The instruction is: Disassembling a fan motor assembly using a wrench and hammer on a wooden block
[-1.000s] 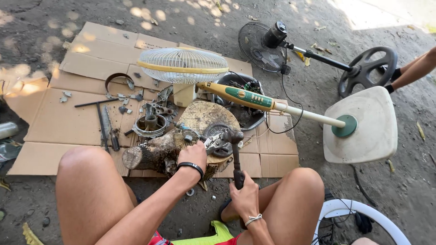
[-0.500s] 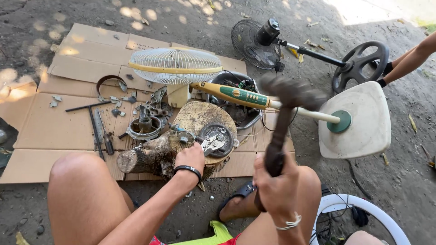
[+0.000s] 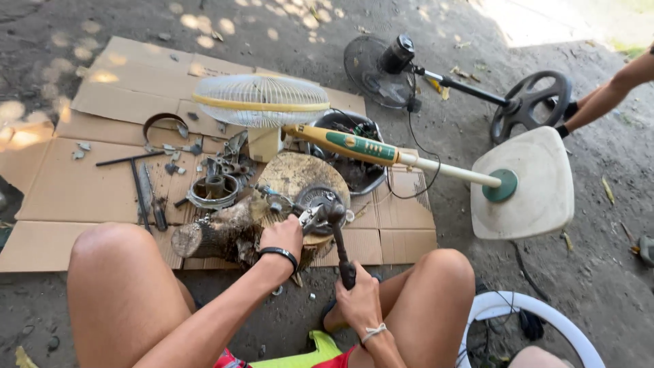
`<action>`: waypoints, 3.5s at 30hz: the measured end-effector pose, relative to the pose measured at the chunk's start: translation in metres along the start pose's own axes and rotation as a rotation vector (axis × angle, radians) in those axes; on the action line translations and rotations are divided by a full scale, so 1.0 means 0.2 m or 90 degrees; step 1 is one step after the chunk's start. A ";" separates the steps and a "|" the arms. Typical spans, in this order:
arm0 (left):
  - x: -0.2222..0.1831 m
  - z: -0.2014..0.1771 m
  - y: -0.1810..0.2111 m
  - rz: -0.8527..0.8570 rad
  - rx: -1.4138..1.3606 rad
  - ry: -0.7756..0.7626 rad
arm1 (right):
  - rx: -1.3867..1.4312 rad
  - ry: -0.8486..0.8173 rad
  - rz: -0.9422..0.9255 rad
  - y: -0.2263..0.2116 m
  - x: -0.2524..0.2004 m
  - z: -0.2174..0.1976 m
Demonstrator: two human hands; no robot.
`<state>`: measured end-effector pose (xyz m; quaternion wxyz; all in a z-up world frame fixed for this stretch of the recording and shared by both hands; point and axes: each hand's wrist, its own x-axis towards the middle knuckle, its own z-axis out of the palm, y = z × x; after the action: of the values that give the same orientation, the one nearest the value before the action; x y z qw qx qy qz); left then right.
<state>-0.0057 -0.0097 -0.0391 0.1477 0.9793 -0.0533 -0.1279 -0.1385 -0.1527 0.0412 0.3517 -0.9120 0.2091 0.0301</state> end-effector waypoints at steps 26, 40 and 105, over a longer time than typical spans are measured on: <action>-0.02 -0.10 0.00 -0.003 0.029 -0.090 | 0.030 0.103 0.007 0.01 0.12 -0.03; -0.01 -0.08 -0.10 0.006 0.005 -0.095 | 0.149 -0.006 0.321 0.18 0.25 0.22; -0.13 -0.25 -0.09 0.010 0.015 -0.115 | 0.535 -0.114 0.438 0.14 0.10 0.22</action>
<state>-0.0159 0.0253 0.0077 0.1321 0.9648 -0.0759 -0.2142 -0.1283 -0.1501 -0.0135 0.6721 -0.5657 0.4583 0.1350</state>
